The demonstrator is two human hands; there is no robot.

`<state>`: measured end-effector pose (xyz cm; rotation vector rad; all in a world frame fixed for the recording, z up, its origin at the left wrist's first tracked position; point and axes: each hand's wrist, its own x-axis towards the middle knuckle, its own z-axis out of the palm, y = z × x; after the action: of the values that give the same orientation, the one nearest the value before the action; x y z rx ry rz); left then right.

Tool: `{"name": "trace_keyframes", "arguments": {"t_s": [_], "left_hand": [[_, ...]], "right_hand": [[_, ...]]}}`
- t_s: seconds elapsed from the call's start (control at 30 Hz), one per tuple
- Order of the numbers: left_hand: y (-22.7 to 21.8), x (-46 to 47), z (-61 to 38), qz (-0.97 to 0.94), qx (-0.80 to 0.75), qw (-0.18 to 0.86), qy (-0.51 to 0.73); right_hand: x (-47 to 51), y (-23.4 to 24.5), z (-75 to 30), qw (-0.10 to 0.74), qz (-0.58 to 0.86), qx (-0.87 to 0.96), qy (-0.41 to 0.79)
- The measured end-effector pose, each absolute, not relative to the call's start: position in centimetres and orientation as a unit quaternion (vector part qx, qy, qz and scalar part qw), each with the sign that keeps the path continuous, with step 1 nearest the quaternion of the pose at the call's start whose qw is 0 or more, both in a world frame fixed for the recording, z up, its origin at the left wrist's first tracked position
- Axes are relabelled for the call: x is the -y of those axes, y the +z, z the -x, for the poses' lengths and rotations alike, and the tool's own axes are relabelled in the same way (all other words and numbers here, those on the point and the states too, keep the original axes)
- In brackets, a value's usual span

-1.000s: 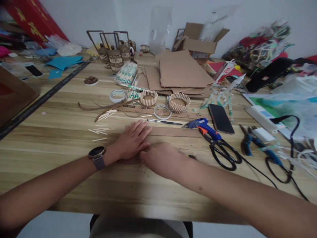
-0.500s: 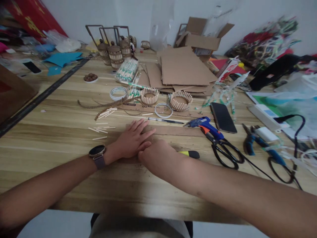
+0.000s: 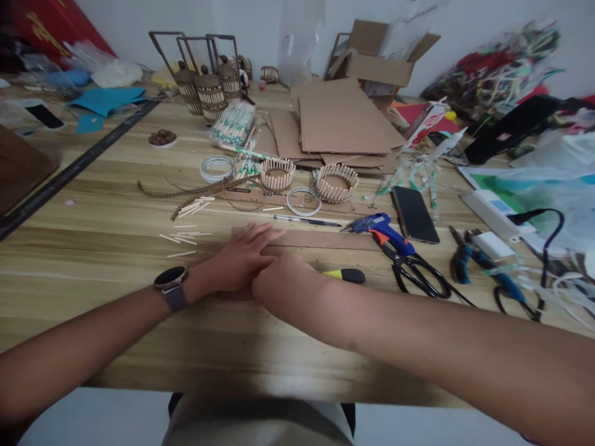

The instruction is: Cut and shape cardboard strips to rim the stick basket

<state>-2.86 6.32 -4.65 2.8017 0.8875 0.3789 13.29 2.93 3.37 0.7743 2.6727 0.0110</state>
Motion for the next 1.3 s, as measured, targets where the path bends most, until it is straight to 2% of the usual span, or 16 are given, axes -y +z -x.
{"name": "trace_keyframes", "arguments": {"t_s": [0.27,0.67,1.3], "left_hand": [[-4.6,-6.4,2.9,-0.947,-0.281,0.091,0.123],[-4.8,-6.6,3.0,-0.956,-0.264,0.082,0.098],[-4.8,-6.4,3.1,-0.957,-0.260,0.057,0.114]], "right_hand": [[-2.8,3.5,-14.2,0.259,-0.241,-0.935,0.031],[-3.4,2.2,-16.1,0.249,-0.272,-0.929,-0.013],[-3.4,2.3,-18.4,0.239,-0.268,-0.933,0.030]]}}
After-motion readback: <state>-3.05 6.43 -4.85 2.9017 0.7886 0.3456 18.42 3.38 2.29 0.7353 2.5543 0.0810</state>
